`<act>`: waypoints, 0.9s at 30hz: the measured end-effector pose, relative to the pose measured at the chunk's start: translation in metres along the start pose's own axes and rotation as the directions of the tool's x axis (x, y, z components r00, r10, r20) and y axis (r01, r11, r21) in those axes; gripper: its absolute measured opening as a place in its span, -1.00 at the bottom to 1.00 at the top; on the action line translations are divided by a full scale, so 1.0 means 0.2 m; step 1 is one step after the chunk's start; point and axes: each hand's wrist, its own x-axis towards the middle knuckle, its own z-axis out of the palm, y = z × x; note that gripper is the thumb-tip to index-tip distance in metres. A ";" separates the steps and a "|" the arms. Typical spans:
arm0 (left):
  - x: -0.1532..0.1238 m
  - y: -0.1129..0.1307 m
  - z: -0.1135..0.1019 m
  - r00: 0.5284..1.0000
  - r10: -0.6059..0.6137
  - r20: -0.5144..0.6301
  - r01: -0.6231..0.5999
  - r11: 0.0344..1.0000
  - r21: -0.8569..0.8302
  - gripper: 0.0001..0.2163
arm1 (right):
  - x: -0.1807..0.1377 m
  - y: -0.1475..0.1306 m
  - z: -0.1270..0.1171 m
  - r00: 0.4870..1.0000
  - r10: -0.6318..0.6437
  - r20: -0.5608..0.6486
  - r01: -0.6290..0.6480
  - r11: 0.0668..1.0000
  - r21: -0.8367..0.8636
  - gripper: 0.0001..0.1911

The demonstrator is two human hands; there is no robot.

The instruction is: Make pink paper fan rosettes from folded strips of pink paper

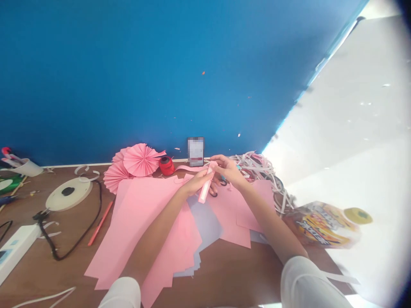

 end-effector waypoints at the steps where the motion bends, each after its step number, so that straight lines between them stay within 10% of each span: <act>1: 0.01 -0.01 0.00 0.998 0.026 -0.061 -0.026 1.000 0.008 -0.60 | 0.00 0.00 0.00 0.995 -0.063 -0.079 0.057 0.995 -0.078 -0.69; 4: 0.03 -0.02 -0.01 0.968 0.087 -0.235 -0.086 0.996 0.013 -0.64 | -0.02 -0.01 0.02 0.922 -0.301 -0.242 0.216 0.921 -0.323 -0.77; 7: 0.03 -0.02 -0.01 0.948 0.106 -0.300 -0.109 0.994 0.009 -0.66 | -0.03 -0.01 0.03 0.899 -0.418 -0.132 0.320 0.832 -0.453 -0.77; 17: -0.03 0.04 0.03 0.990 0.033 -0.138 -0.023 0.997 0.076 -0.80 | -0.02 0.05 0.03 0.900 -0.423 0.110 0.383 0.641 -0.665 -0.59; 27: 0.00 0.00 0.03 0.987 0.059 -0.149 -0.034 0.986 0.164 -0.76 | -0.01 0.08 0.07 0.900 -0.423 0.100 0.383 0.665 -0.641 -0.55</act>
